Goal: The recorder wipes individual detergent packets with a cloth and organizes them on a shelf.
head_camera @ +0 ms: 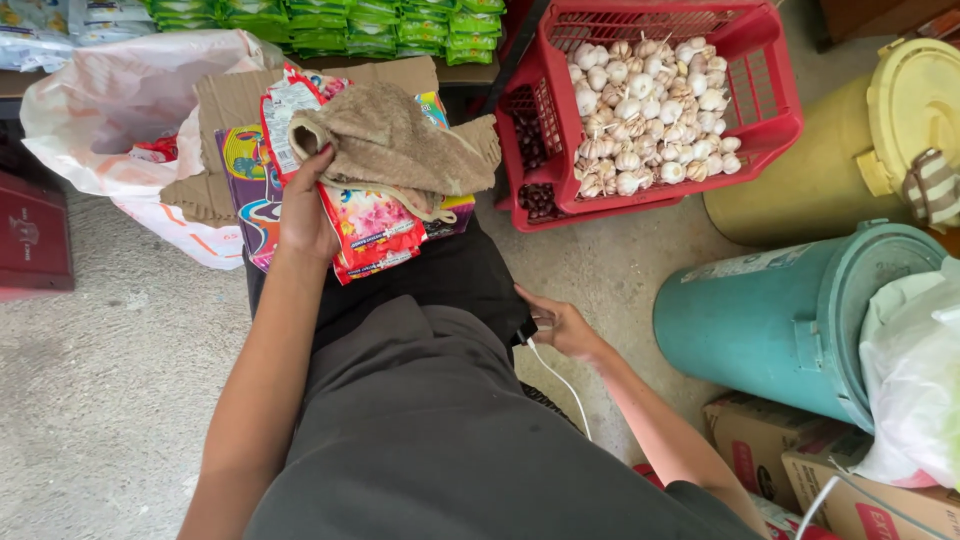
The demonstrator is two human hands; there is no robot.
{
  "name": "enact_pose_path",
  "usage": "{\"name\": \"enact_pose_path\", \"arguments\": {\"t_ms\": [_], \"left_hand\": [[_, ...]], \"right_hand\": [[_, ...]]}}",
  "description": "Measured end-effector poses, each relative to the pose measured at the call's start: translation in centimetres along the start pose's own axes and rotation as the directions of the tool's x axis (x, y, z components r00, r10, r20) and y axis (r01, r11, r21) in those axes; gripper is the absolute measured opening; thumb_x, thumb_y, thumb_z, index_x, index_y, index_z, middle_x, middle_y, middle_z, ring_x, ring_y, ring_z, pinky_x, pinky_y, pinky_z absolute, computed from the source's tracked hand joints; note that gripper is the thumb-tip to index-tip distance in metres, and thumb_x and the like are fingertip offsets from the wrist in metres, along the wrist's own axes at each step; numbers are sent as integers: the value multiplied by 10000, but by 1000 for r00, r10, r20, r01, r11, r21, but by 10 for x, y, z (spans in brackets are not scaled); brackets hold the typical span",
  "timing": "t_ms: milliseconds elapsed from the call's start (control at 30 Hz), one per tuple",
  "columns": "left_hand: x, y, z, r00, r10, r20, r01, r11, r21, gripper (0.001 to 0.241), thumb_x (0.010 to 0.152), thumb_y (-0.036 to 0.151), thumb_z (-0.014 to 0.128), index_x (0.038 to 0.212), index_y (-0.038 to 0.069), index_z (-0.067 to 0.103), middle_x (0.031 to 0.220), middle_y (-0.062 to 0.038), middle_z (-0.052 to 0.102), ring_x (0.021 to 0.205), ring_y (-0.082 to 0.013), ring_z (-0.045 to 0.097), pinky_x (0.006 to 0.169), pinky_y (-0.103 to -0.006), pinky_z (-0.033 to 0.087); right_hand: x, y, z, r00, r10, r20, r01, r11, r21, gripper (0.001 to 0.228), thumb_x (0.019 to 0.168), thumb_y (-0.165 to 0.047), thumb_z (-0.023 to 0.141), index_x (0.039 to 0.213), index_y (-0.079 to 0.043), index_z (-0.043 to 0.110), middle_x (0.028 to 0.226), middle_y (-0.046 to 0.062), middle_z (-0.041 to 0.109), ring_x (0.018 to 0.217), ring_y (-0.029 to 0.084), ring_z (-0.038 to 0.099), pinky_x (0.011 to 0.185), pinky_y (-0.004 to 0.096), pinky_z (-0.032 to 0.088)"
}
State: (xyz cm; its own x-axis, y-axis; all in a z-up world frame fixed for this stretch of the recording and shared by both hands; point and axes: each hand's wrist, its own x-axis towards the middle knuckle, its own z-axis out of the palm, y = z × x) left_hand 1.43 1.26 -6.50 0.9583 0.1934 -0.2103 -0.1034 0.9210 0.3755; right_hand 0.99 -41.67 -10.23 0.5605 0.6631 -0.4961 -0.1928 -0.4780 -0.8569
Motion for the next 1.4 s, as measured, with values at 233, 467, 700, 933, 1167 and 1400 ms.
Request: {"name": "enact_pose_path", "arguments": {"t_ms": [233,467,700,933,1167,1400], "left_hand": [[2,7,7,998,57,-13,-56,998,33,431,987,121,604,1401,20,539,1360,-148,649,1247,-309,656,1125,-466,530],[0,16,14,994,109,12,-110,993,37,407,975,121,607,1365,8,572,1322,-147,683,1220,-315,680,1111,-478,548],[9,8,-2,996,85,-17,-85,996,-7,412,979,106,628,1376,11,566,1324,-152,677,1231,-310,666,1117,-472,543],[0,8,5,999,43,12,-43,999,6,436,960,133,638,1378,41,553,1321,-153,668,1226,-332,663,1099,-498,543],[3,2,6,999,25,24,-26,1000,6,402,993,116,628,1372,6,556,1330,-179,667,1233,-332,663,1098,-488,545],[1,1,3,992,53,111,-71,985,158,497,985,108,624,1456,66,470,1395,-116,601,1282,-283,618,1112,-467,517]], "right_hand": [[0,24,16,963,-122,-242,124,992,-6,744,806,65,747,1490,-130,532,1425,134,652,1210,207,671,1066,350,544],[2,-30,73,796,-172,-581,81,980,-180,511,778,-67,814,1278,-37,712,1160,142,783,1062,192,757,943,320,590],[10,-13,58,760,-199,-618,42,965,-259,393,691,-72,814,1071,19,770,981,135,812,938,197,786,878,330,596],[17,-47,-19,998,-44,53,61,929,-366,645,678,-43,888,1252,-51,593,1175,76,696,1103,219,661,978,363,536],[69,-101,-50,964,-237,-124,48,611,-790,415,953,-151,712,1353,-91,622,1230,136,709,1121,307,688,966,436,554],[151,-256,59,439,-896,-67,663,373,-649,562,1044,-329,566,1550,-101,473,1618,180,448,1538,360,404,1287,464,303]]}}
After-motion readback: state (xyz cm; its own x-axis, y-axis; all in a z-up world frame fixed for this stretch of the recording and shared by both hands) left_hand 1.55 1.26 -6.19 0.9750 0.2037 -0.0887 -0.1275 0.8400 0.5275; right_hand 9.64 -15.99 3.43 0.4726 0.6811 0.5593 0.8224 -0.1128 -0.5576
